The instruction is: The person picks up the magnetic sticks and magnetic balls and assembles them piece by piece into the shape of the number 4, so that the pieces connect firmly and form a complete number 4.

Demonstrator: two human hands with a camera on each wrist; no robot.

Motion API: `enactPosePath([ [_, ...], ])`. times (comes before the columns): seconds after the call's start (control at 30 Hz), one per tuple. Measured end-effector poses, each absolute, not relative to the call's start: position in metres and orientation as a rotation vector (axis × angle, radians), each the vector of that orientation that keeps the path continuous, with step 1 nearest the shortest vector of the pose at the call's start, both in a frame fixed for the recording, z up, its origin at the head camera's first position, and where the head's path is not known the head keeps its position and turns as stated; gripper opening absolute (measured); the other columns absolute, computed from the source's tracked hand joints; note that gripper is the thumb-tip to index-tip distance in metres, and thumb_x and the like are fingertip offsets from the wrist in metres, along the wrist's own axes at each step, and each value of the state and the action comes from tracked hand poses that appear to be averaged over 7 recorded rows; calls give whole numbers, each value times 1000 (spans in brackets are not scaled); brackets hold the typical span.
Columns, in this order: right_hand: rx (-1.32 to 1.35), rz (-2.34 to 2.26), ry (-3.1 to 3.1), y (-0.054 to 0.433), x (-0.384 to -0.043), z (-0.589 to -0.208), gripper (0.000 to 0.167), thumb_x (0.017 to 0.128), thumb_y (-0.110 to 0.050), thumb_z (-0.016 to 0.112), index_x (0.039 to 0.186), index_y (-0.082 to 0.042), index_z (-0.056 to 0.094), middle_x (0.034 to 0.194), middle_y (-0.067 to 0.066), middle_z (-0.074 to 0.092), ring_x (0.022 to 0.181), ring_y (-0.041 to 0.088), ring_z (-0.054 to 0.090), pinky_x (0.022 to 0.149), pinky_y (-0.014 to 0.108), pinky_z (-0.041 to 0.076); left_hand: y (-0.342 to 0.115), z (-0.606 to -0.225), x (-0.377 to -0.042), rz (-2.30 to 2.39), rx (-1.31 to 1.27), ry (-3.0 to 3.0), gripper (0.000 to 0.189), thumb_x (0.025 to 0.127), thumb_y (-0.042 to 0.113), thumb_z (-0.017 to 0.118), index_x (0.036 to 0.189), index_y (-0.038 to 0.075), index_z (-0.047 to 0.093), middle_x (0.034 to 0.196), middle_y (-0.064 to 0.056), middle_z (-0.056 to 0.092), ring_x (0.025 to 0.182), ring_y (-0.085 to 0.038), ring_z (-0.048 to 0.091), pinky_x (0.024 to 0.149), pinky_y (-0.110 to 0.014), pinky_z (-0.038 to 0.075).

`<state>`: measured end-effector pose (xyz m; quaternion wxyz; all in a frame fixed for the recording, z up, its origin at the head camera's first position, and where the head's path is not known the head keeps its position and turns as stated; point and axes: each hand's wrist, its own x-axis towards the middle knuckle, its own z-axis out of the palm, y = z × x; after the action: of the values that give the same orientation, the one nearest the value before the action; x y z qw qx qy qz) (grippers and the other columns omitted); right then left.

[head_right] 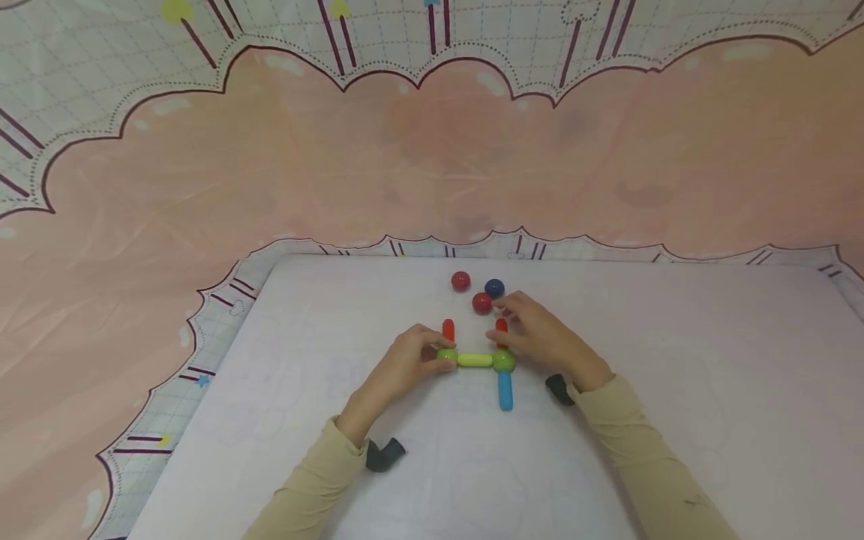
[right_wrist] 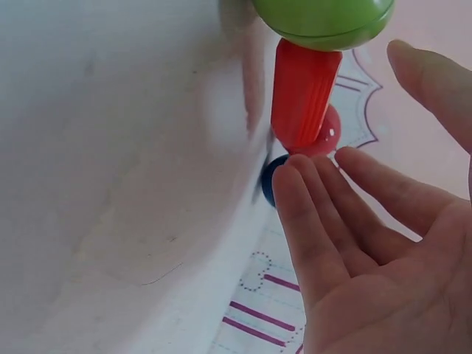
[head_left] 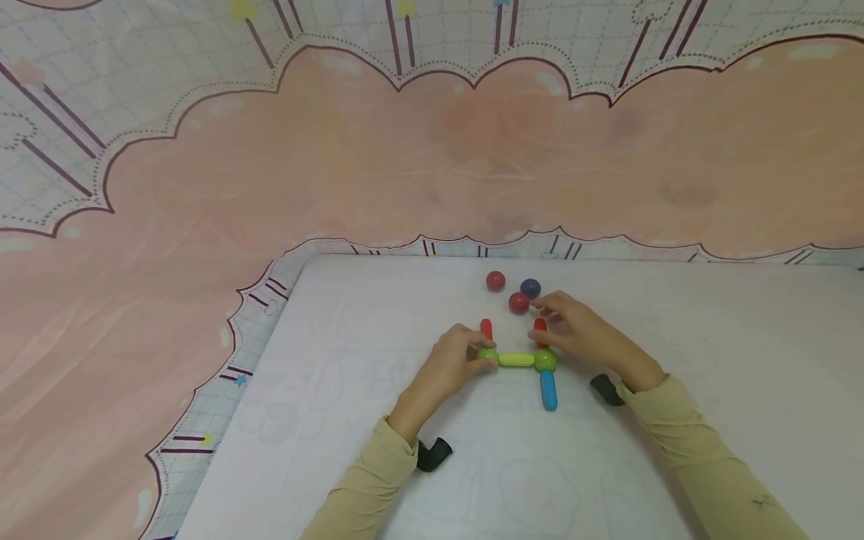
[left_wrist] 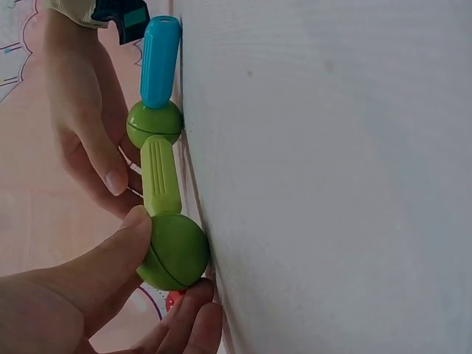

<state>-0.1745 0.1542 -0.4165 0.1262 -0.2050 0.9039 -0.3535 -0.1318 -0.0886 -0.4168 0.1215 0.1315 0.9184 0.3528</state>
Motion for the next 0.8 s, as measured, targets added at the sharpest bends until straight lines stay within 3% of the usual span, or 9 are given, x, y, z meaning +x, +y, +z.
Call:
enactPosePath([
  [0.33,-593,-948,2721,145,-180,-412,51,94,-21,70,138,-5,52,128,15,53,117,34,55,98,51,50,-88,-416,-130,1051,327,2651,29,86,20,79,113,12,75,106,-5,61,92,-16,60,83,-30,54],
  [0.8,-725,-854,2802,136,-191,-419,51,91,-17,73,134,3,55,123,19,55,101,30,57,92,45,55,-88,-416,-131,1078,320,2641,30,85,19,79,113,10,75,108,-6,62,93,-17,62,83,-31,54],
])
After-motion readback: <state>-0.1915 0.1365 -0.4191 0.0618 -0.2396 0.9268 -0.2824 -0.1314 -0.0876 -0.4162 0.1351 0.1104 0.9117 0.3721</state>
